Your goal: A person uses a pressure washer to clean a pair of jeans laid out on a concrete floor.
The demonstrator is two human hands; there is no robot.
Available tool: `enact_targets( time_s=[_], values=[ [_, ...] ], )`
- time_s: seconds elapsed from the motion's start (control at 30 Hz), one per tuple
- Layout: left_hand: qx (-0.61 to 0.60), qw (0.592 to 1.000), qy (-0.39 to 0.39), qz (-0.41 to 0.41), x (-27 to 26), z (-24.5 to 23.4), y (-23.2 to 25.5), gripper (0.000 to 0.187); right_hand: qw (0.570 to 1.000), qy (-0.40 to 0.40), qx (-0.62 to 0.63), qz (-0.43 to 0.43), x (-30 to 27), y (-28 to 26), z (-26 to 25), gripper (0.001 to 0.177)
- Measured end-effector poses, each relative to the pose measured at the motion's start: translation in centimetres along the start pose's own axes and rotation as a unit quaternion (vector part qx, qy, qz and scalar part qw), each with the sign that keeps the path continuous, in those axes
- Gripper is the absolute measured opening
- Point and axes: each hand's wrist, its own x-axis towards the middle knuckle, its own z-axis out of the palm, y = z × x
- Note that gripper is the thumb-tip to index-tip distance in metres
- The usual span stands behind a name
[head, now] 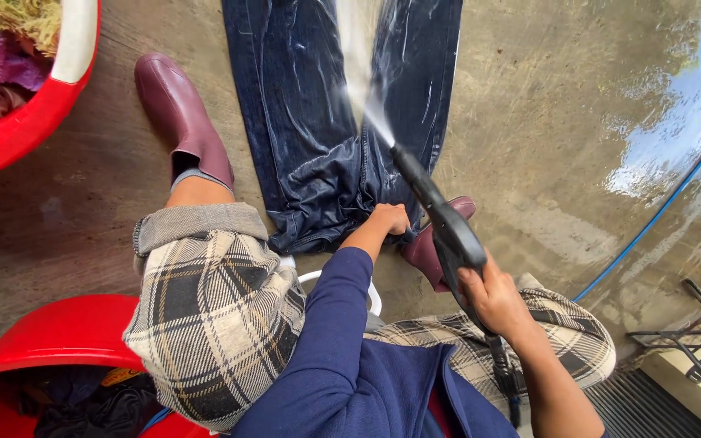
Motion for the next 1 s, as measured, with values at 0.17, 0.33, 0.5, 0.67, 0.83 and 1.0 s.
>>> enact_targets(
  time_s=[0.17,0.33,0.5,0.67,0.83,1.0],
  values=[
    [0.027,1.000,0.014,0.006,-0.2,0.5,-0.1,0.040,0.998,0.033,0.032,-0.030,-0.5,-1.3,0.2,0.030],
    [0.040,0.998,0.041,-0.032,2.0,1.5,0.2,0.041,0.996,-0.023,-0.040,-0.079,0.5,-1.5,1.4,0.034],
    [0.007,0.996,0.085,0.039,7.2,5.3,-2.2,0.030,0.997,0.020,0.005,-0.069,1.1,-3.3,1.6,0.032],
    [-0.052,0.980,0.178,0.067,0.4,1.3,-2.5,0.040,0.996,-0.017,-0.031,-0.077,0.8,-4.1,1.7,0.037],
    [0.083,0.871,0.463,0.139,-3.2,-0.9,-4.2,0.012,0.995,-0.034,-0.021,-0.088,1.5,-3.8,2.9,0.041],
    [0.036,0.833,0.525,-0.170,-4.4,-1.2,-7.9,0.061,0.990,-0.062,-0.079,-0.103,1.8,-6.2,2.6,0.046]
  ],
)
